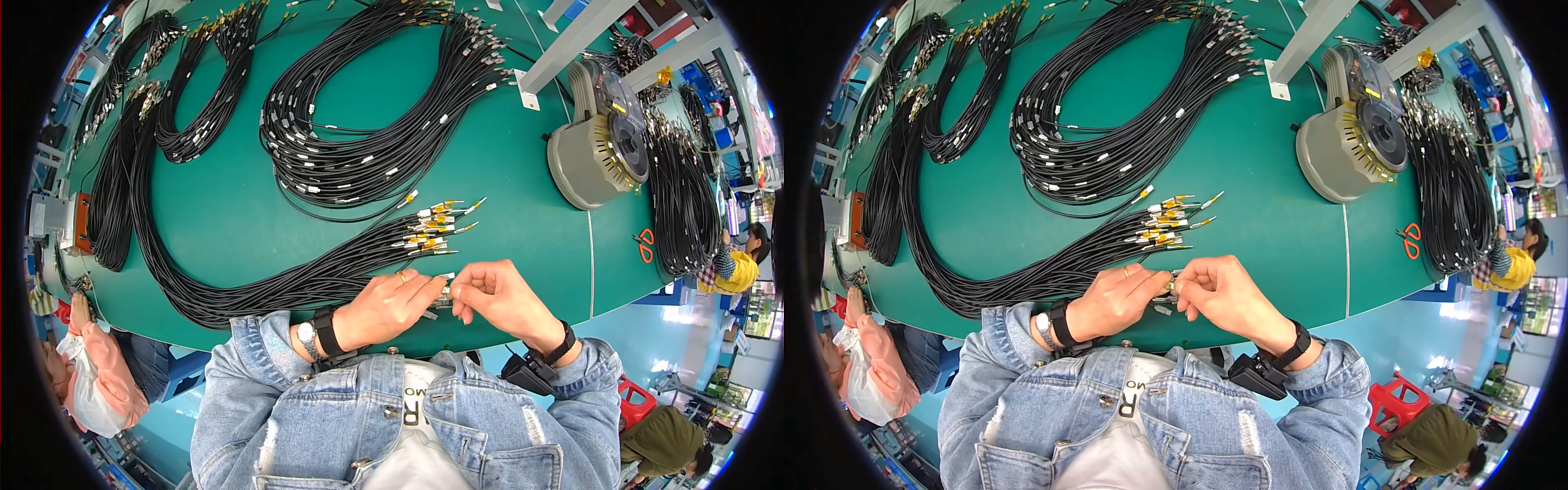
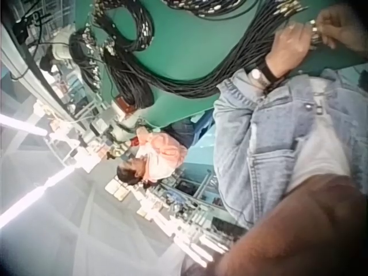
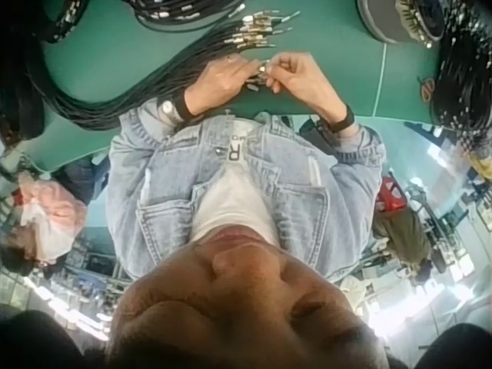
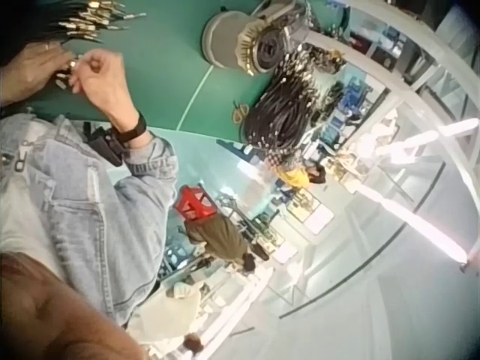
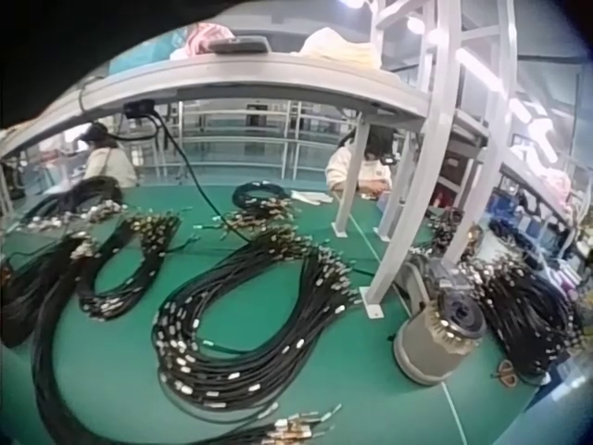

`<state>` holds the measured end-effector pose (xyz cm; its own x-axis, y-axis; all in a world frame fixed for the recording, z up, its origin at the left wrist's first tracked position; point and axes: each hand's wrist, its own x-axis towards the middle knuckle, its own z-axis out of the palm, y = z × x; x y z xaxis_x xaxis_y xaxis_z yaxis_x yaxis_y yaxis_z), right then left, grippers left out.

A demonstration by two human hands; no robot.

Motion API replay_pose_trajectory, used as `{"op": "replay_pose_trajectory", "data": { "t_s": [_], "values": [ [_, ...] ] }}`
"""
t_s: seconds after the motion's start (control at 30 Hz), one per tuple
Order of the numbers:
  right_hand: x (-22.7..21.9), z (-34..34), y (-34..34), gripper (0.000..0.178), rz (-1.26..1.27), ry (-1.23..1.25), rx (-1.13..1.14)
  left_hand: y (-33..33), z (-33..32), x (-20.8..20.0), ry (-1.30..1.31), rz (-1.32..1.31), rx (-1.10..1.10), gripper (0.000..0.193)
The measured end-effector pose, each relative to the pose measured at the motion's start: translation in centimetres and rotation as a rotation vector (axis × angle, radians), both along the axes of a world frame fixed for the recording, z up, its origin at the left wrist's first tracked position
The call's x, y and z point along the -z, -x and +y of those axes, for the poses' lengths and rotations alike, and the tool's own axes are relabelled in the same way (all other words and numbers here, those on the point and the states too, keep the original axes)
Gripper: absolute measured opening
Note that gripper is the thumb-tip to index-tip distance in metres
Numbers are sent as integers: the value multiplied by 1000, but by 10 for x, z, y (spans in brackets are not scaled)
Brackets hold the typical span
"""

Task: The person sorts through a bundle of black cables by hand, sliding small white components onto the yellow connectors at each cable end. They handle the connectors one at a time before moving them aside to repeat the process.

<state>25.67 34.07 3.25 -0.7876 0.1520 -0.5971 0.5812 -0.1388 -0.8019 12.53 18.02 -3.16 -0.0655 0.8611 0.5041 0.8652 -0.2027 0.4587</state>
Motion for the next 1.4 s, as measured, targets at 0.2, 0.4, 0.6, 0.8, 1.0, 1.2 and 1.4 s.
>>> {"op": "replay_pose_trajectory", "data": {
  "t_s": [0.2,0.4,0.6,0.8,1.0,1.2,1.4],
  "values": [
    [9,1,-4,13,8,37,2,0,-3,-2,77,-143,31,32],
    [35,11,-15,14,-13,-29,-113,7,-6,-9,87,-205,-10,27],
    [44,16,0,10,80,-672,53,19,-14,0,268,7,-198,23],
    [57,10,7,9,254,-895,-37,15,-8,-4,288,-17,-213,22],
    [42,6,-2,8,495,-884,55,9,19,-17,145,-132,-152,19],
    [32,2,-11,8,415,-546,158,11,28,-10,180,-446,-42,15],
    [30,9,-13,15,205,79,236,7,25,-14,116,-457,-81,15]
  ]
}}
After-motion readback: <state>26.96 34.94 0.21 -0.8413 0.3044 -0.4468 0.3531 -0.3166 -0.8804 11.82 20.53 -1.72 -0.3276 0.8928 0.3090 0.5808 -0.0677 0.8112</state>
